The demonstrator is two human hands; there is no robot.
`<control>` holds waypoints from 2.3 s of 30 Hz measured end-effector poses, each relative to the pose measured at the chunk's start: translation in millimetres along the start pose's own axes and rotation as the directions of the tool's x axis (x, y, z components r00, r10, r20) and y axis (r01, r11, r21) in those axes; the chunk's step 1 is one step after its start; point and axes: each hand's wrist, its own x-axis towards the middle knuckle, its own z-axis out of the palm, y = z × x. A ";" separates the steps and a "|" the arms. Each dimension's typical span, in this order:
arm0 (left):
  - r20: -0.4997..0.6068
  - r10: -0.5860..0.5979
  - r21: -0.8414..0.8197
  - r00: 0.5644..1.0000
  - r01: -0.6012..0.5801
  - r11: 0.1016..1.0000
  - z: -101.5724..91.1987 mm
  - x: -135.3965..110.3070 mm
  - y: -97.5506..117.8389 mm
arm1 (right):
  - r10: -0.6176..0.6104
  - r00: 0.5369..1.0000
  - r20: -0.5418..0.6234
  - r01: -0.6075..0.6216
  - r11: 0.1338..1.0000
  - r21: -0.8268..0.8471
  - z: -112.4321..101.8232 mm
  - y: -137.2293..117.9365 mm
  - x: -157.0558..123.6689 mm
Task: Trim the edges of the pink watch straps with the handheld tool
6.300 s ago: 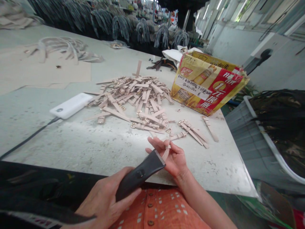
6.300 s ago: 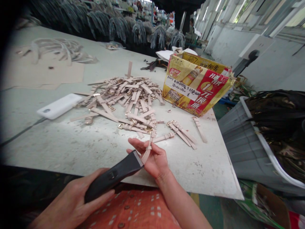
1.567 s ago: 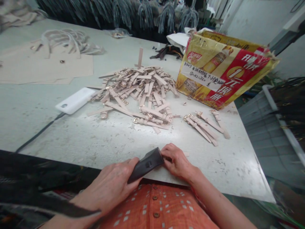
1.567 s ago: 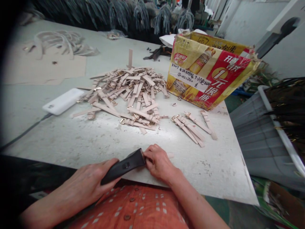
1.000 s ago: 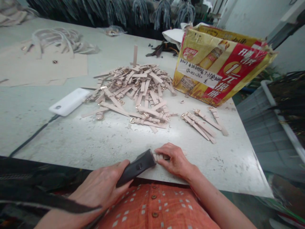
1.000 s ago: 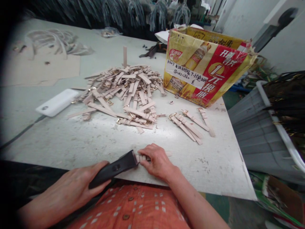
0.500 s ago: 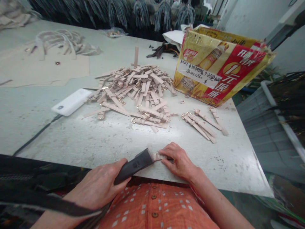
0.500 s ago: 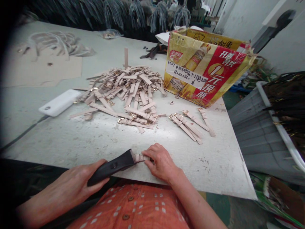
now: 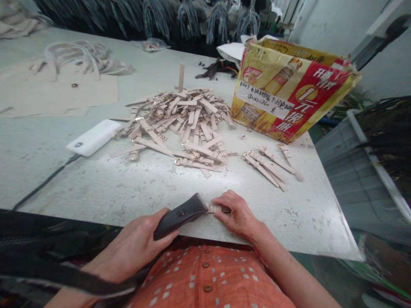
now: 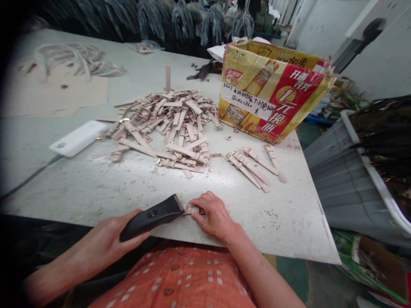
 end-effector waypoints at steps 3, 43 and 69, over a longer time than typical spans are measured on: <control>-0.068 -0.047 -0.001 0.997 0.047 0.999 -3.2 -1.7 -10.1 | 0.003 1.000 -0.010 -0.003 1.000 0.016 1.8 2.2 -0.9; 0.208 -0.110 0.333 0.972 0.035 0.942 -25.9 2.6 62.6 | 0.010 0.989 0.150 -0.033 0.988 0.151 -18.9 -3.1 -1.3; 0.101 -0.064 0.155 0.993 0.048 0.987 -16.2 15.3 54.8 | -0.005 0.998 0.065 -0.003 0.991 0.133 -10.6 -0.8 3.5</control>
